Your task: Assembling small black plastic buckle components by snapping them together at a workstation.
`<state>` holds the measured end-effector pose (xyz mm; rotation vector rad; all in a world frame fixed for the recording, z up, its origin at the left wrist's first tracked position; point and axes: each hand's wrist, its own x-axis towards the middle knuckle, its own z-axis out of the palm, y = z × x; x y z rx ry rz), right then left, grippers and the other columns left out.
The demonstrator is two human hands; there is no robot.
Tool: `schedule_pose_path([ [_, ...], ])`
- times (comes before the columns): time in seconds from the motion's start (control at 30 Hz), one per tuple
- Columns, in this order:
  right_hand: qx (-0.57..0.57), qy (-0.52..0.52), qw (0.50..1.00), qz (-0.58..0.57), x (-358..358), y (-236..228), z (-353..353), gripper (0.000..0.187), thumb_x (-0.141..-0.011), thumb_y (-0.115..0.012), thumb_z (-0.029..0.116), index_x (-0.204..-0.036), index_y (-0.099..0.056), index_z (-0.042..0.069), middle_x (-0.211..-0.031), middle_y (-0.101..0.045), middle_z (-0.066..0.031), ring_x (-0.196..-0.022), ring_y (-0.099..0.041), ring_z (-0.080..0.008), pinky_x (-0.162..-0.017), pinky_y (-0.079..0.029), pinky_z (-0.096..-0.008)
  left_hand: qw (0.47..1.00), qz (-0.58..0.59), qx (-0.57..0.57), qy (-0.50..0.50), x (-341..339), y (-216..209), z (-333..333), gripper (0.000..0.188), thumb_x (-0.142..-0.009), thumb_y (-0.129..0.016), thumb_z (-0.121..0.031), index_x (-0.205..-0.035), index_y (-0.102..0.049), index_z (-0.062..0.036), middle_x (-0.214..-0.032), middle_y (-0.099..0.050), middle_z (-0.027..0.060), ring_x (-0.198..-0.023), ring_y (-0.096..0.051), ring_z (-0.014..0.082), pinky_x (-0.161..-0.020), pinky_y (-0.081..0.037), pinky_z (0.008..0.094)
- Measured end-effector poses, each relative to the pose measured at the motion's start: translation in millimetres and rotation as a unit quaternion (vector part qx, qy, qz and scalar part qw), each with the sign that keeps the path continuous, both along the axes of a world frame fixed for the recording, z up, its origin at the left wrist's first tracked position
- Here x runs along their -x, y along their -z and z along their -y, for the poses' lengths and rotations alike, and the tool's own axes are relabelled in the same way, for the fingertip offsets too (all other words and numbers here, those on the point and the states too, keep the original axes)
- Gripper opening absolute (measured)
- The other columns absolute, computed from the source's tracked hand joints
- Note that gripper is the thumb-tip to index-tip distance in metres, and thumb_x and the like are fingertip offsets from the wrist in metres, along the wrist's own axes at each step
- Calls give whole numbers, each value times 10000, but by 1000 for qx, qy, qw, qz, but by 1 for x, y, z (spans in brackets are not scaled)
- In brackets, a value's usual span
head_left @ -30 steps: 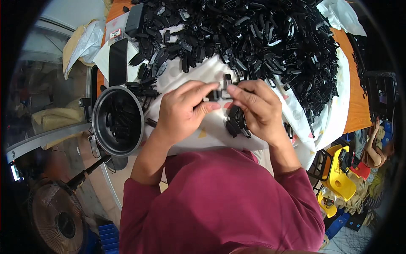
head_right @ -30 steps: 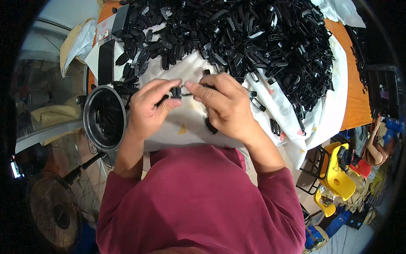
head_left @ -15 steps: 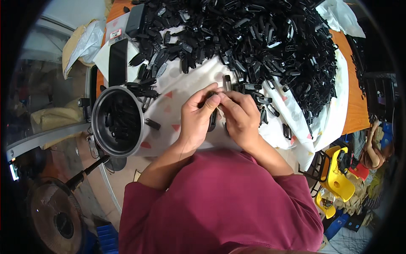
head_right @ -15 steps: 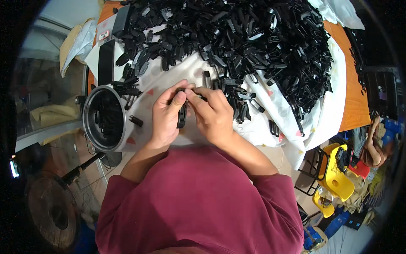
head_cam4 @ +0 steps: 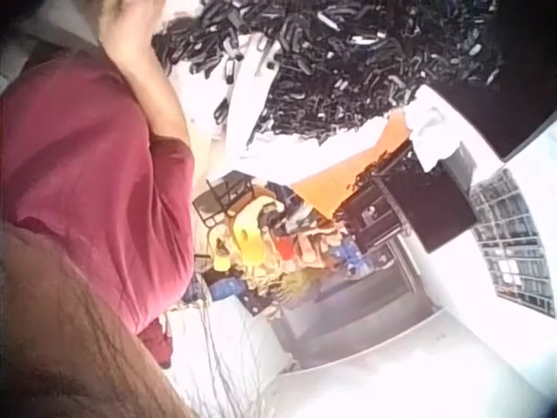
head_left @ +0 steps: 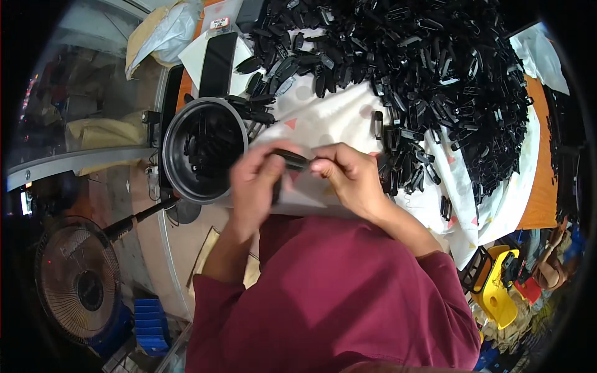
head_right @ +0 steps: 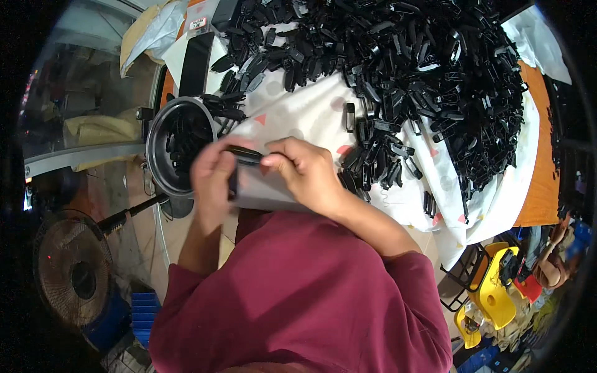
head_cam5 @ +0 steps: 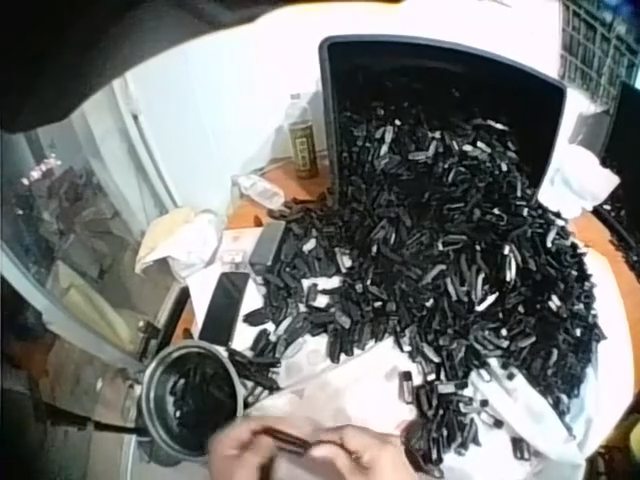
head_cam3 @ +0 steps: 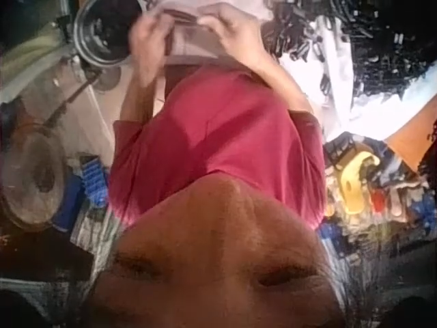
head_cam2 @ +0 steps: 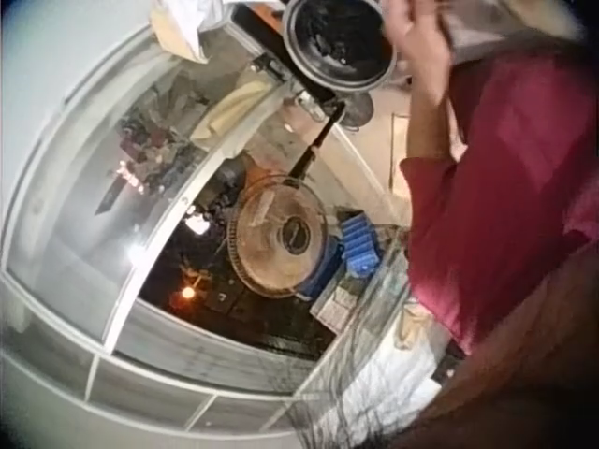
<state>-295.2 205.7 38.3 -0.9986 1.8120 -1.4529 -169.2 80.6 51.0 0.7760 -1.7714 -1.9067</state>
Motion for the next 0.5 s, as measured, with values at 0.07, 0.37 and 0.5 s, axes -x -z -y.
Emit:
schedule_pose_path([
  [0.07, -20, 49, 993, -108, 14, 11, -5, 224, -798, -624, 94, -981, -571, -24, -861, -636, -83, -725, -620, -126, -613, -489, -245, 914, 191, 331, -134, -14, -8, 41, 210, -809, -589, -140, -994, -603, -40, -880, -632, 86, -729, -592, 186, -656, -458, 274],
  [0.37, -326, 124, 788, -507, 72, 39, -8, 280, -649, -683, 289, -763, -583, 54, -772, -603, -101, -707, -583, -256, -607, -480, -335, 665, 375, 646, -5, 48, 7, 70, 285, -688, -676, -266, -930, -644, -120, -1051, -553, 42, -977, -474, 252, -805, -360, 427],
  [0.5, -240, 154, 829, -482, 80, 50, -12, 328, -694, -670, 183, -974, -575, 41, -795, -619, -93, -678, -589, -198, -585, -483, -310, 609, 447, 650, 82, 67, 22, 85, 172, -742, -614, -231, -835, -613, -86, -862, -605, 56, -905, -533, 258, -741, -403, 402],
])
